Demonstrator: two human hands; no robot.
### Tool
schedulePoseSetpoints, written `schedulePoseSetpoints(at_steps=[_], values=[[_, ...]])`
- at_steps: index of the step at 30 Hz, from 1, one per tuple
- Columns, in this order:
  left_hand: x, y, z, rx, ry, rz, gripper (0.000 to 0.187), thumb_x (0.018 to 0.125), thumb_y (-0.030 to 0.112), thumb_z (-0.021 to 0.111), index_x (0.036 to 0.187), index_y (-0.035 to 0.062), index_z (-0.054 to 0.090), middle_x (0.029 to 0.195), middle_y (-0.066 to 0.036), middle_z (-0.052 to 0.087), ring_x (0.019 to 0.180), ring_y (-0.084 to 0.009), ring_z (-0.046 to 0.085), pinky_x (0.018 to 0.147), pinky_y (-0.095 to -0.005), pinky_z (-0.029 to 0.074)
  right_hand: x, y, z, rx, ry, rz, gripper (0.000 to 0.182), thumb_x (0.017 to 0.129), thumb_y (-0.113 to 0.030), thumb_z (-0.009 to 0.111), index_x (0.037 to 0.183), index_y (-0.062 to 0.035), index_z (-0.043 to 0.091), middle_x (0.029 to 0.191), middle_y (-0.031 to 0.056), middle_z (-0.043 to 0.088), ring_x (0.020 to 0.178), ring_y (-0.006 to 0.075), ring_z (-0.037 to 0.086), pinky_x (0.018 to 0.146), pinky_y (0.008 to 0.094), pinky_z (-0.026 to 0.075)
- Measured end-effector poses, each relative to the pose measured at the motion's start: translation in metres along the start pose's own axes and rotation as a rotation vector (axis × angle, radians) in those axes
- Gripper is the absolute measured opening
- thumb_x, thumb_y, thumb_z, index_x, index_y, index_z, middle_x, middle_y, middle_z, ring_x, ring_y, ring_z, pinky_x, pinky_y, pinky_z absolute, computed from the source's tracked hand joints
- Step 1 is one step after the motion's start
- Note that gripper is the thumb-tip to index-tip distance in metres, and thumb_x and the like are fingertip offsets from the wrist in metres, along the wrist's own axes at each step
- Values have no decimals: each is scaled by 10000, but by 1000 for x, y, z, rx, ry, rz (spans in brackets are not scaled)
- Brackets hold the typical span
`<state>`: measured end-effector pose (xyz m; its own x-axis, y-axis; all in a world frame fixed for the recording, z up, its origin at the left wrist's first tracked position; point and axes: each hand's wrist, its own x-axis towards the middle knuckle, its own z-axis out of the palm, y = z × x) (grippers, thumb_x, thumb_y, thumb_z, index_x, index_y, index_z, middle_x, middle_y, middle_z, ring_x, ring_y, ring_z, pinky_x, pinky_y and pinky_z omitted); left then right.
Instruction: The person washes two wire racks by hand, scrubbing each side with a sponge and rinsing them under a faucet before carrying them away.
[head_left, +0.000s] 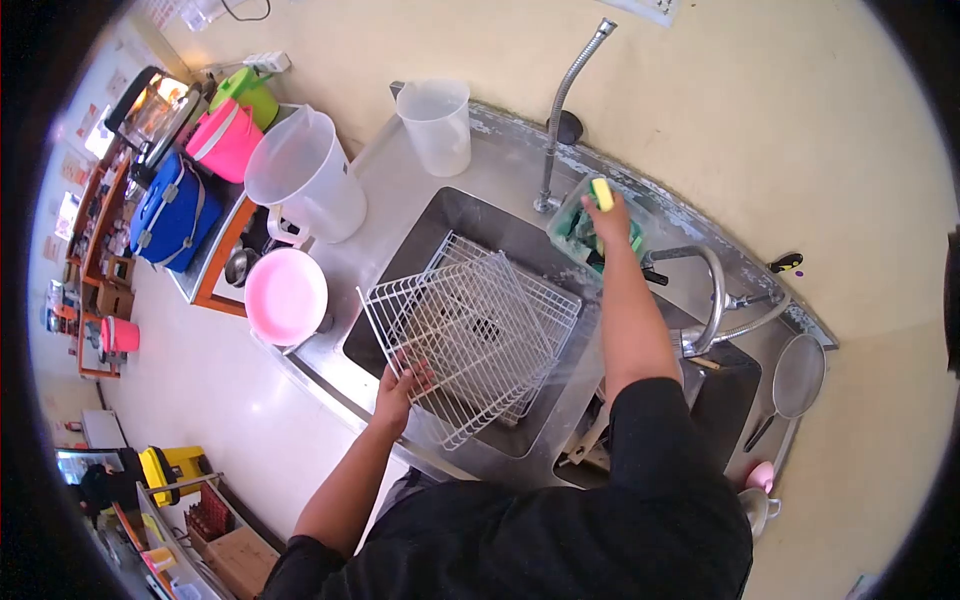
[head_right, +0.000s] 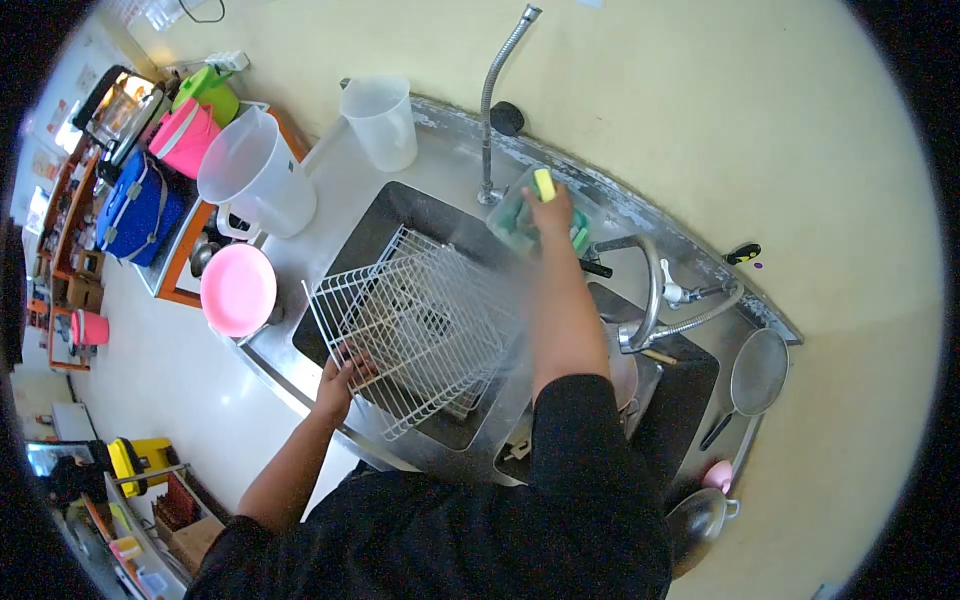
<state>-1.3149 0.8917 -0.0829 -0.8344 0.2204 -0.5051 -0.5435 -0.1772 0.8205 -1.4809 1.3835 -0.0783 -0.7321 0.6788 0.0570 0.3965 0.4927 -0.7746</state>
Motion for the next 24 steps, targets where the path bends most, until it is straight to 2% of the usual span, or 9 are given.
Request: schedulePoseSetpoints(at_steps=[3, 7, 10, 14, 18, 19, 22, 23, 24], values=[[2, -5, -6, -33, 2, -2, 409, 1034, 139, 390, 1435, 79, 338, 1252, -173, 583, 1106, -297, 616, 976, -450, 498, -14, 1, -10, 125, 241, -31, 555, 791, -377, 777, 1199, -62, 571, 1111, 192, 647, 1051, 340, 625, 887, 438, 470], [9, -21, -14, -40, 56, -89, 349, 1025, 122, 414, 1365, 52, 381, 1195, -165, 605, 1057, -301, 642, 931, -444, 538, -38, 5, -19, -158, 8, -83, 498, 803, -207, 754, 1232, -71, 541, 1121, 210, 641, 1059, 397, 605, 882, 456, 477], [14, -29, -16, 14, 34, -82, 334, 1019, 102, 421, 1347, 51, 391, 1177, -166, 611, 1036, -304, 651, 921, -438, 546, -39, 25, -2, -193, 60, -253, 437, 821, -172, 721, 1212, -88, 544, 1119, 210, 634, 1066, 420, 587, 879, 473, 478], [16, -31, -19, -13, 42, -57, 202, 1014, 100, 431, 1207, 44, 452, 1118, -178, 624, 1005, -292, 659, 878, -436, 562, -52, -22, -42, -297, 230, -224, 469, 756, -120, 712, 1197, -83, 556, 1022, 166, 606, 993, 390, 589, 862, 483, 477], [17, -29, -17, 42, 84, -61, 172, 1016, 115, 432, 1171, 45, 455, 1071, -176, 624, 968, -287, 664, 849, -421, 568, -47, 1, -22, -424, 145, -351, 467, 690, -135, 759, 1105, -59, 559, 1139, 191, 587, 1023, 411, 569, 834, 503, 483], [16, -29, -17, 46, 79, -56, 178, 1016, 119, 434, 1177, 46, 455, 1062, -174, 624, 958, -286, 665, 844, -419, 568, -38, 28, 1, -431, 100, -433, 545, 711, -204, 770, 1161, -45, 506, 1191, 210, 558, 1075, 424, 551, 874, 503, 479], [16, -28, -17, 94, 54, -16, 215, 1014, 152, 459, 1201, 47, 441, 1032, -161, 620, 936, -278, 665, 826, -410, 569, -46, -1, 3, -461, -134, -177, 625, 760, -289, 747, 1239, -40, 433, 1226, 224, 529, 1098, 428, 548, 923, 500, 466], [16, -29, -18, 99, 39, -3, 224, 1014, 161, 465, 1205, 47, 437, 1032, -160, 619, 933, -277, 665, 824, -411, 569, -41, -5, 1, -487, -241, -97, 653, 811, -379, 707, 1281, -55, 391, 1279, 223, 494, 1134, 440, 531, 954, 503, 449], [14, -31, -20, 104, 24, 5, 234, 1015, 170, 471, 1210, 47, 433, 1031, -159, 617, 931, -276, 665, 821, -411, 570, -41, 1, 6, -561, -206, -115, 643, 813, -383, 706, 1270, -53, 397, 1283, 223, 492, 1129, 442, 535, 951, 503, 452]])
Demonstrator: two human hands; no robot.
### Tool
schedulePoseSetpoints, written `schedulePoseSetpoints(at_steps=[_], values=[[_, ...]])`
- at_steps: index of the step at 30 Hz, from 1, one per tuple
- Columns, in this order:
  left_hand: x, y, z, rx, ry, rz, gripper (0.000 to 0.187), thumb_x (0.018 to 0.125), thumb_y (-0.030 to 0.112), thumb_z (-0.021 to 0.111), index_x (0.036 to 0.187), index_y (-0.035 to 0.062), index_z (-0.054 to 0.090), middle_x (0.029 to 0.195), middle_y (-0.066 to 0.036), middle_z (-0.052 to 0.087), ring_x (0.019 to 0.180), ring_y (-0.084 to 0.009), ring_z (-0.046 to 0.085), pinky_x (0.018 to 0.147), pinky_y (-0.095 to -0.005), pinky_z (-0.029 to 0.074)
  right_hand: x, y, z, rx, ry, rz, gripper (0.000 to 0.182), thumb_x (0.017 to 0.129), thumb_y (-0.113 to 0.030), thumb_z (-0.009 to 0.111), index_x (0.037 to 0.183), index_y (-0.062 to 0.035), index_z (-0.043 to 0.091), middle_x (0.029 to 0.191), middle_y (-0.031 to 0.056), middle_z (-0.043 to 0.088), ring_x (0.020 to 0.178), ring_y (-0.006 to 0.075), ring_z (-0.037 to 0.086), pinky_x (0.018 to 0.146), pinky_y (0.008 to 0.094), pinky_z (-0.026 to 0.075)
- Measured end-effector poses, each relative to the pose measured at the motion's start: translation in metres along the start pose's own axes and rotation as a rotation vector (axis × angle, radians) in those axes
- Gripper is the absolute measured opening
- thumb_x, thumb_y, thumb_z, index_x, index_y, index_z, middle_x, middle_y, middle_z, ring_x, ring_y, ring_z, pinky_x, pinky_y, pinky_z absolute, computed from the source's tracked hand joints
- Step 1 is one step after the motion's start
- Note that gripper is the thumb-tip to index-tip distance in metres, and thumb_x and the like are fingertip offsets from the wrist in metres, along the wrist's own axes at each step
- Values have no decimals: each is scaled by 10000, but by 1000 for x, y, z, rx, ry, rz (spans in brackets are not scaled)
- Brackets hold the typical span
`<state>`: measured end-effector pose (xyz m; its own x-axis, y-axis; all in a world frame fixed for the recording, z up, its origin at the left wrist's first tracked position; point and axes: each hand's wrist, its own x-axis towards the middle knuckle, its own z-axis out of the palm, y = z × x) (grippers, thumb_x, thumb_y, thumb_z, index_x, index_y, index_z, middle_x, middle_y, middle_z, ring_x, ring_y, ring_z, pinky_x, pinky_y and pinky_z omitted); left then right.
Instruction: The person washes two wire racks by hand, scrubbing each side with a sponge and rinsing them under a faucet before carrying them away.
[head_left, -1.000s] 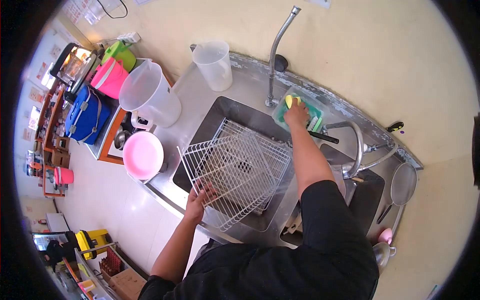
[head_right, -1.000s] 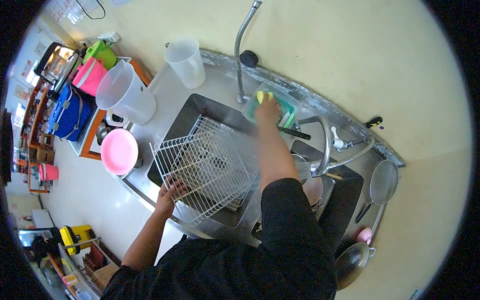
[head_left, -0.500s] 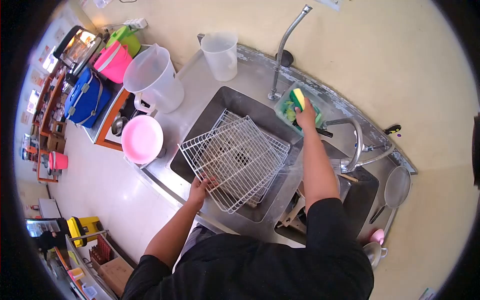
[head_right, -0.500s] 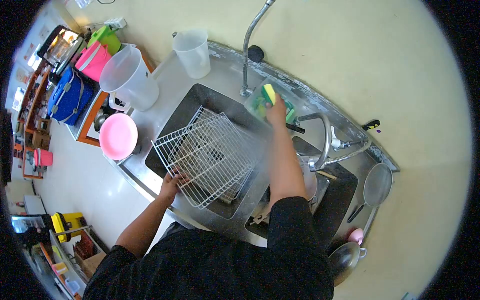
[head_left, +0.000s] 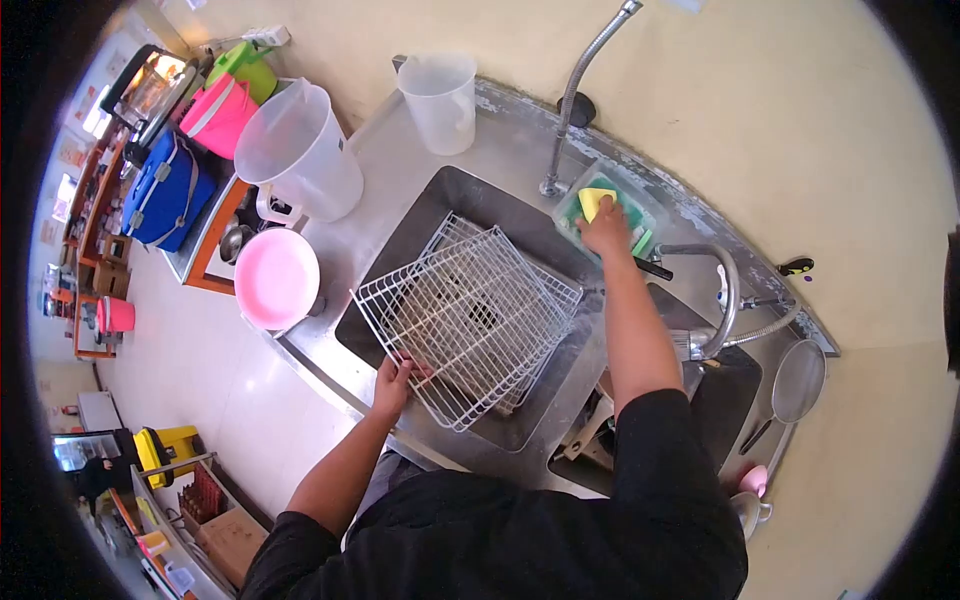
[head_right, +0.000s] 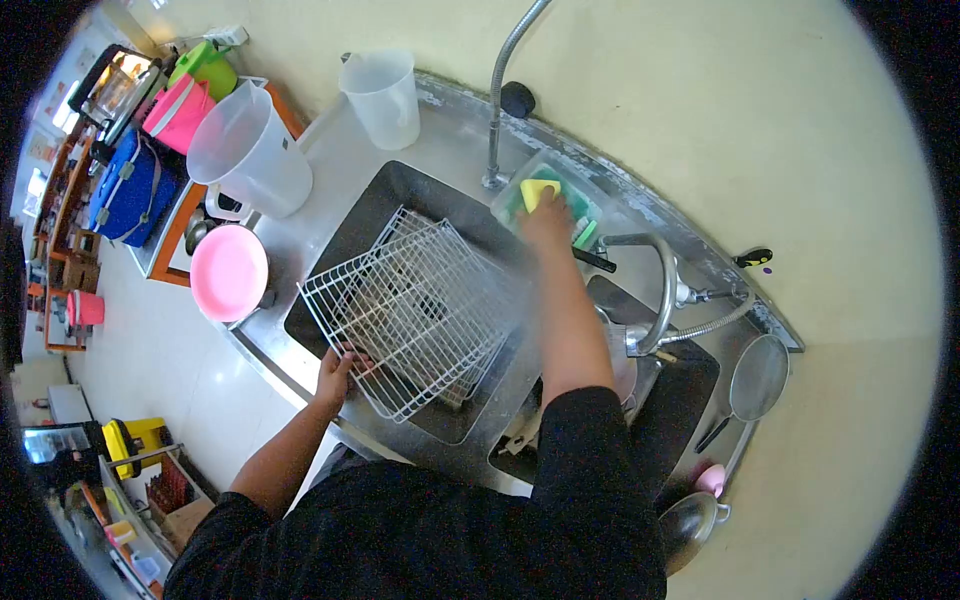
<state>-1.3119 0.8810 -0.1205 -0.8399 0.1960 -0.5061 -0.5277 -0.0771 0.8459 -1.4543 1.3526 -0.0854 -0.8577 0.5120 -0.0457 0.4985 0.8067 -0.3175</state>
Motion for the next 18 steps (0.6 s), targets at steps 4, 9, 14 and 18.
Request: schedulePoseSetpoints(at_steps=[4, 9, 14, 18], values=[[3, -11, -5, -35, -17, 18, 246, 1017, 199, 486, 1207, 54, 429, 1010, -148, 614, 926, -278, 666, 812, -424, 570, 13, 9, 28, -103, 89, 5, 596, 828, -386, 706, 1230, -54, 415, 1248, 214, 520, 1116, 419, 553, 938, 471, 457], [7, -10, -8, -30, -27, 50, 217, 1017, 201, 491, 1181, 70, 439, 987, -135, 623, 902, -271, 669, 739, -409, 573, 24, 24, 0, 652, 162, 261, 503, 871, -344, 700, 1186, -60, 431, 1093, 157, 582, 1036, 326, 590, 839, 405, 465], [9, -17, -10, 3, -64, 137, 205, 1015, 188, 493, 1172, 70, 434, 983, -136, 630, 863, -245, 663, 710, -384, 568, -23, 12, -33, 1357, 225, 231, 423, 940, -318, 636, 1226, -82, 434, 1143, 160, 599, 935, 302, 646, 784, 410, 515], [8, -18, -10, -39, -93, 131, 230, 1016, 203, 495, 1182, 61, 424, 961, -126, 622, 865, -237, 654, 716, -385, 567, -51, 13, -50, 1977, -43, 134, 370, 979, -231, 566, 1289, -76, 435, 1156, 143, 603, 983, 307, 642, 844, 466, 542]])
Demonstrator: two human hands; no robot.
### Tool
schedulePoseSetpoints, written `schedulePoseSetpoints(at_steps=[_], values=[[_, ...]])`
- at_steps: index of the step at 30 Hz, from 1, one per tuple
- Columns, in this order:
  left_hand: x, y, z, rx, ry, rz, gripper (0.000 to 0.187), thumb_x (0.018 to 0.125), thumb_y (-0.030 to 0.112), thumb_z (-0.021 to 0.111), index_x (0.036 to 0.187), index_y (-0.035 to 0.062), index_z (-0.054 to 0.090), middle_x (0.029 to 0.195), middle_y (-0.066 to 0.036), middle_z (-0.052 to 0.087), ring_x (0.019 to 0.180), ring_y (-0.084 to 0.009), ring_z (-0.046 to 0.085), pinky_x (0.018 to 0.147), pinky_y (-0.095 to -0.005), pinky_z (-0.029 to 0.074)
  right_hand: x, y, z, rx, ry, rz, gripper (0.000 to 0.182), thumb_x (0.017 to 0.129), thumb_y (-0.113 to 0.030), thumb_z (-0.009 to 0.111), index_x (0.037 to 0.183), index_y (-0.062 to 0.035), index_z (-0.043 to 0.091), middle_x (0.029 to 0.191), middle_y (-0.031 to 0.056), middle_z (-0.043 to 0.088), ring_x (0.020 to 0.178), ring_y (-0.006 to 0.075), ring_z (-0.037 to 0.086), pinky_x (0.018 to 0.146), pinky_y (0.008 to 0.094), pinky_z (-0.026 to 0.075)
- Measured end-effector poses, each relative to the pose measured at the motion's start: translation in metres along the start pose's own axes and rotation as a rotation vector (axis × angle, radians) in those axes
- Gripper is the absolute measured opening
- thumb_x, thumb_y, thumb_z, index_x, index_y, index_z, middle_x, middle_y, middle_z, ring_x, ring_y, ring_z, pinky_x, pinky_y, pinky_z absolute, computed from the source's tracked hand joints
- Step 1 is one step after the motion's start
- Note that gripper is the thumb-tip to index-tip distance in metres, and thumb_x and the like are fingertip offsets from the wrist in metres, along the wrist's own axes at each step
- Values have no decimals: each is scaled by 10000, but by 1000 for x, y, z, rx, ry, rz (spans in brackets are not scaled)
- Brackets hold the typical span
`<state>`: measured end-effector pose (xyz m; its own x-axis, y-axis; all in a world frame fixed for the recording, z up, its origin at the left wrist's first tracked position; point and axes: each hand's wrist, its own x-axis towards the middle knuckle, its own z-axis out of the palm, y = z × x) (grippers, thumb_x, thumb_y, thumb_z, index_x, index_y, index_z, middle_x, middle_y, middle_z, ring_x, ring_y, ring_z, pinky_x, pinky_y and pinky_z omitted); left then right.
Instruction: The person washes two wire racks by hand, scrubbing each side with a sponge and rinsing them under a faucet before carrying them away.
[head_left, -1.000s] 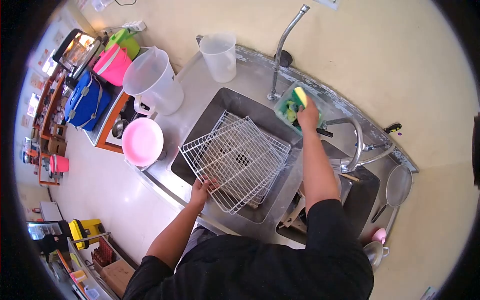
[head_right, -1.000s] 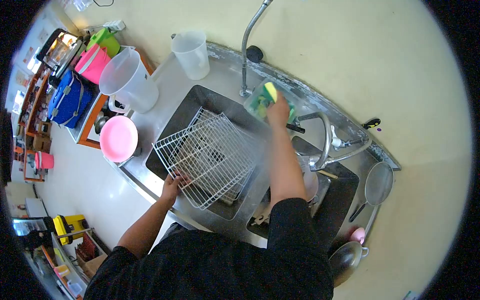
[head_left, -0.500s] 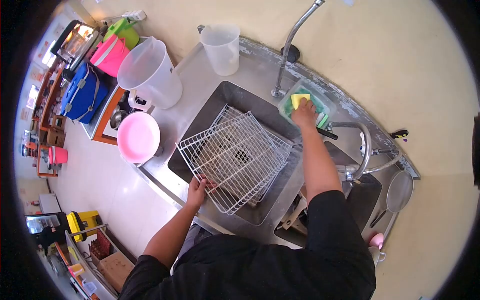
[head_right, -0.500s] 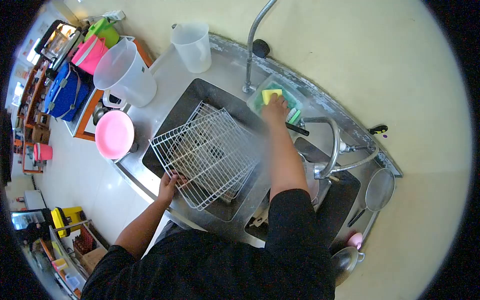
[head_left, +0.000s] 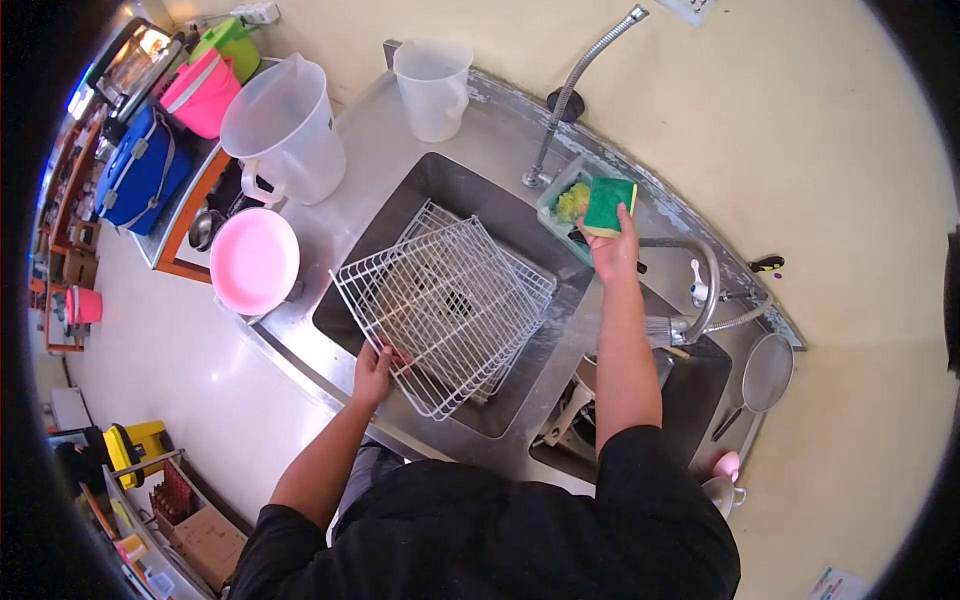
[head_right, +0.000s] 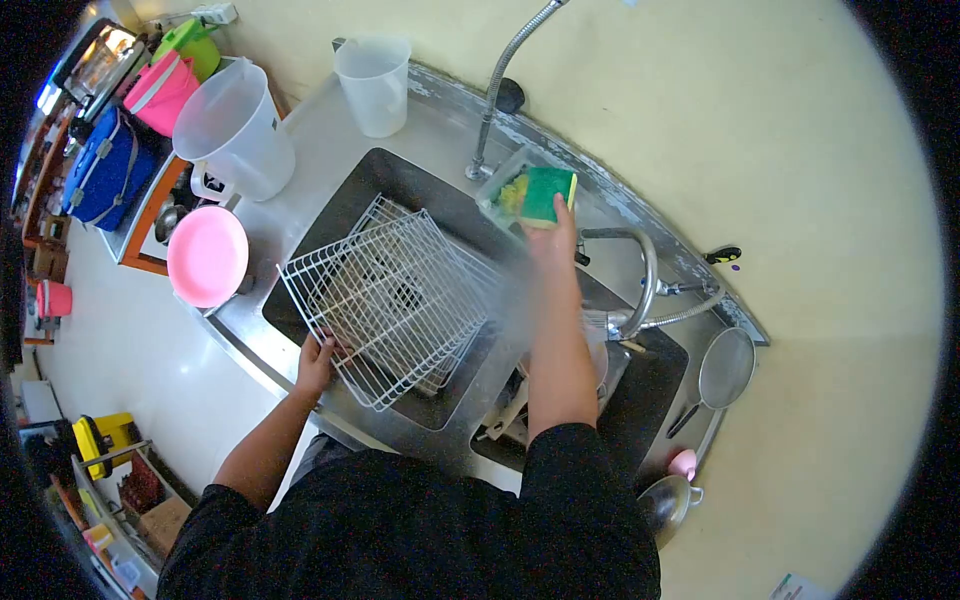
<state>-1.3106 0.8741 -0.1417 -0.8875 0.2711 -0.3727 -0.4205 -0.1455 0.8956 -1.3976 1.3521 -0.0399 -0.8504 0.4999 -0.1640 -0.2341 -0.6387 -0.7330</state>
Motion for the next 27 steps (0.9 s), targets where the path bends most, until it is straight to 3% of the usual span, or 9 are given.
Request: schedulePoseSetpoints(at_steps=[2, 5, 7, 11, 13, 17, 20, 24, 27], values=[[0, 3, 2, -1, -26, 20, 271, 1013, 213, 504, 1202, 36, 427, 954, -120, 621, 856, -233, 659, 709, -371, 568, 0, 8, -5, -74, -36, -37, 380, 966, -215, 587, 1292, -76, 450, 1161, 133, 606, 1007, 297, 639, 845, 444, 541], [-3, 10, 5, 63, -13, 44, 277, 1009, 186, 516, 1213, 17, 434, 955, -110, 623, 840, -220, 666, 693, -349, 578, -18, 13, 4, -514, 18, 18, 426, 944, -166, 613, 1331, -87, 455, 1195, 108, 592, 1051, 265, 623, 860, 418, 534], [-2, 7, 4, 62, 11, 40, 290, 985, 112, 545, 1219, 11, 408, 953, -120, 621, 829, -212, 667, 683, -340, 580, -34, 55, 3, -713, -159, 15, 473, 932, -147, 625, 1365, -97, 441, 1215, 91, 581, 1077, 236, 604, 867, 400, 528], [-3, 10, 12, 59, 52, 28, 320, 962, 42, 546, 1229, 5, 373, 949, -130, 625, 797, -205, 667, 657, -336, 576, -100, 134, 15, -737, -315, 419, 565, 913, -158, 656, 1422, -124, 411, 1304, 93, 515, 1153, 221, 546, 911, 398, 506], [-4, 3, 9, 133, 60, 48, 318, 967, 44, 544, 1235, 15, 375, 941, -123, 627, 817, -203, 662, 695, -336, 565, -139, 175, 26, -821, -445, 427, 644, 885, -197, 692, 1451, -142, 390, 1361, 123, 458, 1213, 251, 501, 963, 414, 472], [-5, 8, 13, 135, 51, 63, 316, 975, 41, 518, 1245, 16, 357, 931, -126, 627, 806, -197, 656, 689, -317, 560, -179, 199, 65, -1237, -699, 32, 809, 805, -286, 759, 1492, -167, 349, 1413, 204, 373, 1309, 363, 407, 1056, 453, 390], [-7, 18, 19, 108, 64, 17, 306, 976, 32, 501, 1240, 17, 346, 919, -120, 617, 794, -196, 657, 653, -315, 566, -177, 204, 72, -1415, -883, -384, 823, 786, -293, 759, 1490, -166, 352, 1403, 226, 371, 1288, 424, 405, 1049, 470, 397], [-7, 15, 16, 106, 56, 6, 287, 980, 24, 482, 1231, 26, 344, 921, -119, 613, 803, -206, 667, 662, -329, 577, -169, 228, 57, -1457, -922, -316, 695, 826, -275, 704, 1446, -183, 404, 1392, 221, 389, 1207, 438, 483, 984, 484, 451], [-4, 17, 17, 60, 50, -14, 288, 988, 43, 474, 1242, 25, 341, 934, -129, 616, 818, -213, 671, 672, -332, 577, -146, 231, 49, -1495, -986, -106, 615, 843, -253, 668, 1408, -178, 438, 1376, 236, 398, 1174, 441, 518, 947, 498, 476]])
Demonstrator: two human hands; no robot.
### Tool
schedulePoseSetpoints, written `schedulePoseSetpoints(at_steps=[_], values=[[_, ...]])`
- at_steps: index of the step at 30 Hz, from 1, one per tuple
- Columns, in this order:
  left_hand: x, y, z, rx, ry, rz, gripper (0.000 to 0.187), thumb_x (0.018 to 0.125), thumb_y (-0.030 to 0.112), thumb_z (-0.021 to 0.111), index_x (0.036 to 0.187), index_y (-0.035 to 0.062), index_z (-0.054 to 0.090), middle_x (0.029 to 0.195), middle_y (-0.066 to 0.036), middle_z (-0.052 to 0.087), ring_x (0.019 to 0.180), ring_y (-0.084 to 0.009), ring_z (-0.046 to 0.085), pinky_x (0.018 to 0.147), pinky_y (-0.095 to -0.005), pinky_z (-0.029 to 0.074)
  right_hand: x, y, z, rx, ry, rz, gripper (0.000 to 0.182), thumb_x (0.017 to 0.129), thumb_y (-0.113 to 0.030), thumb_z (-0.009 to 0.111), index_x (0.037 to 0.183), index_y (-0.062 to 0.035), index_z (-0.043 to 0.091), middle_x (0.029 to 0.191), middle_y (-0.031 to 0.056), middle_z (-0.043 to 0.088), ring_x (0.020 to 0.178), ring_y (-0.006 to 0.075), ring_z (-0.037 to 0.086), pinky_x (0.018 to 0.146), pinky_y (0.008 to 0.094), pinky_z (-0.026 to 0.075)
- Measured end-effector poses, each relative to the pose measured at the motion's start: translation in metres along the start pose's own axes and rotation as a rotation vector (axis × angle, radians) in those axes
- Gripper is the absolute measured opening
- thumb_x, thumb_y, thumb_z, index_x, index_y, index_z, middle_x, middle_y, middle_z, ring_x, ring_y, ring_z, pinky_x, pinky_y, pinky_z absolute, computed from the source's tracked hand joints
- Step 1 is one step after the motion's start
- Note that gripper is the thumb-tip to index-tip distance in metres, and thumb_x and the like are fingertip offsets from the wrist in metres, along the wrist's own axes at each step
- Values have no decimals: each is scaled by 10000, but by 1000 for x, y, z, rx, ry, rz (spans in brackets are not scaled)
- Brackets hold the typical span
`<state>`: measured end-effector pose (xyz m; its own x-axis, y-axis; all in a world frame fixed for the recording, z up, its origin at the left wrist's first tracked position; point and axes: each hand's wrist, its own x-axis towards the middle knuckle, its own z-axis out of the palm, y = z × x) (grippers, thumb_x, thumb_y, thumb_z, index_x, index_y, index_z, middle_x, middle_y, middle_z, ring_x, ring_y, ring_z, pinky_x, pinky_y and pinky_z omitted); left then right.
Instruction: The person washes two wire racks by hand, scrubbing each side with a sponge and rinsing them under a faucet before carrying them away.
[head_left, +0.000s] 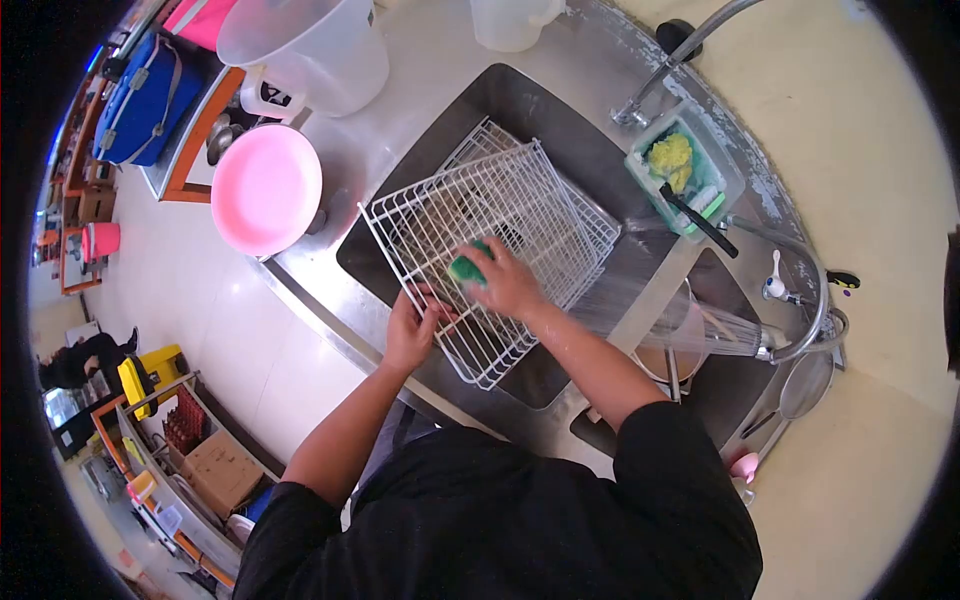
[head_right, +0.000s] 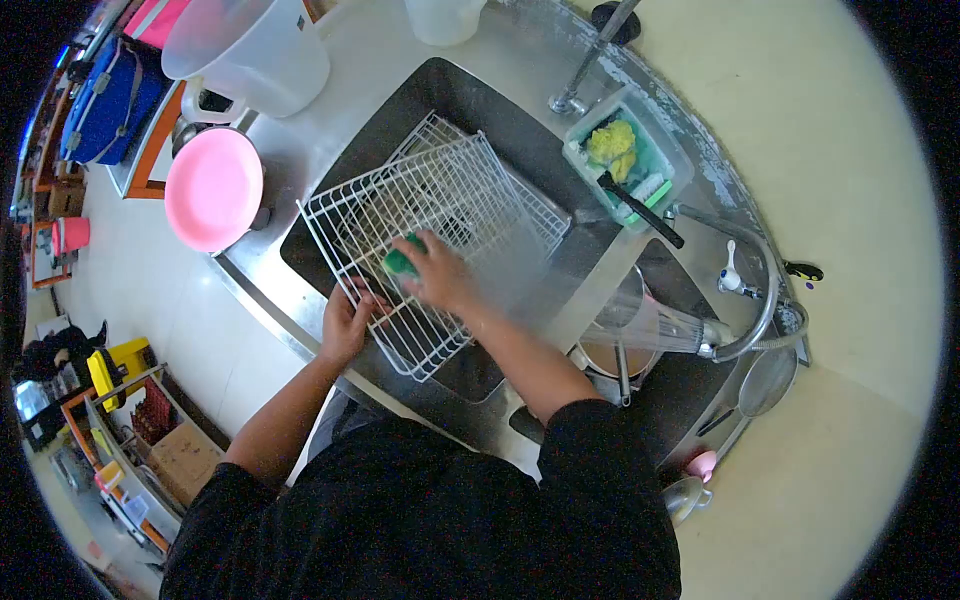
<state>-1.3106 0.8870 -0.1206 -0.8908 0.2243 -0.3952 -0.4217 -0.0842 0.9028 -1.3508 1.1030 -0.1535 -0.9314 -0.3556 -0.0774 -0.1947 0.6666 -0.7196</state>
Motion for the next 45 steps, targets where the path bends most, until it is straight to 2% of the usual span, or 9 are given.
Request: schedulePoseSetpoints(at_steps=[6, 17, 22, 25, 29, 32, 36, 40, 45], values=[[-1, -3, -5, 44, -15, 16, 280, 999, 57, 448, 1253, 25, 335, 933, -140, 617, 833, -213, 671, 676, -330, 573, 19, 148, 10, -140, 369, 776, 496, 945, -274, 542, 1411, -141, 436, 1343, 265, 433, 1110, 438, 555, 913, 501, 499], [-3, -2, -4, 75, -13, 1, 258, 1008, 74, 419, 1247, 25, 334, 924, -127, 615, 821, -196, 654, 655, -317, 563, 21, -38, -4, 208, 101, 81, 349, 939, -193, 566, 1253, -67, 481, 1115, 205, 550, 959, 427, 609, 813, 513, 499], [-4, 5, -2, 39, -29, -28, 258, 1013, 93, 422, 1245, 25, 329, 946, -133, 608, 832, -199, 651, 658, -312, 562, 47, 124, -1, -132, 286, 621, 298, 967, -255, 507, 1173, -41, 498, 1053, 226, 606, 914, 421, 627, 740, 517, 508], [-3, 3, -4, 45, -41, -28, 259, 1015, 98, 430, 1244, 27, 331, 961, -133, 602, 844, -200, 654, 663, -314, 562, 65, 117, 11, 70, 393, 657, 266, 958, -240, 517, 1124, -32, 518, 1019, 230, 633, 886, 415, 639, 749, 515, 506], [-3, 0, -7, 77, -39, -20, 249, 1017, 105, 434, 1234, 28, 341, 965, -126, 601, 857, -204, 660, 668, -313, 558, 59, -40, 25, 204, 356, -10, 211, 966, -224, 505, 1057, -44, 566, 924, 188, 660, 779, 396, 658, 676, 482, 529], [-2, 8, -6, 193, -56, 44, 248, 1016, 98, 432, 1235, 28, 340, 967, -124, 602, 861, -205, 663, 673, -305, 552, 48, -38, 20, 209, 179, -31, 205, 962, -233, 509, 1082, -70, 545, 987, 220, 639, 852, 438, 631, 742, 491, 518], [-2, 0, -11, 120, -75, 10, 255, 1011, 90, 425, 1244, 29, 339, 961, -125, 598, 859, -203, 662, 692, -291, 544, 54, 82, -8, -76, 208, 512, 199, 978, -228, 474, 1033, -48, 538, 916, 242, 639, 827, 403, 645, 680, 500, 506], [-3, -2, -7, 62, -52, 0, 262, 1011, 98, 429, 1249, 34, 338, 959, -123, 596, 853, -194, 654, 691, -284, 540, 57, 33, 11, 159, 192, 468, 178, 978, -223, 482, 970, -52, 530, 780, 251, 635, 705, 428, 640, 609, 525, 492], [-1, -2, -12, 248, -41, 74, 277, 1013, 101, 434, 1261, 25, 337, 970, -121, 593, 872, -196, 649, 723, -299, 538, 48, -54, 16, 110, 202, -10, 188, 954, -228, 536, 994, -49, 499, 835, 195, 646, 717, 380, 667, 597, 482, 548]])
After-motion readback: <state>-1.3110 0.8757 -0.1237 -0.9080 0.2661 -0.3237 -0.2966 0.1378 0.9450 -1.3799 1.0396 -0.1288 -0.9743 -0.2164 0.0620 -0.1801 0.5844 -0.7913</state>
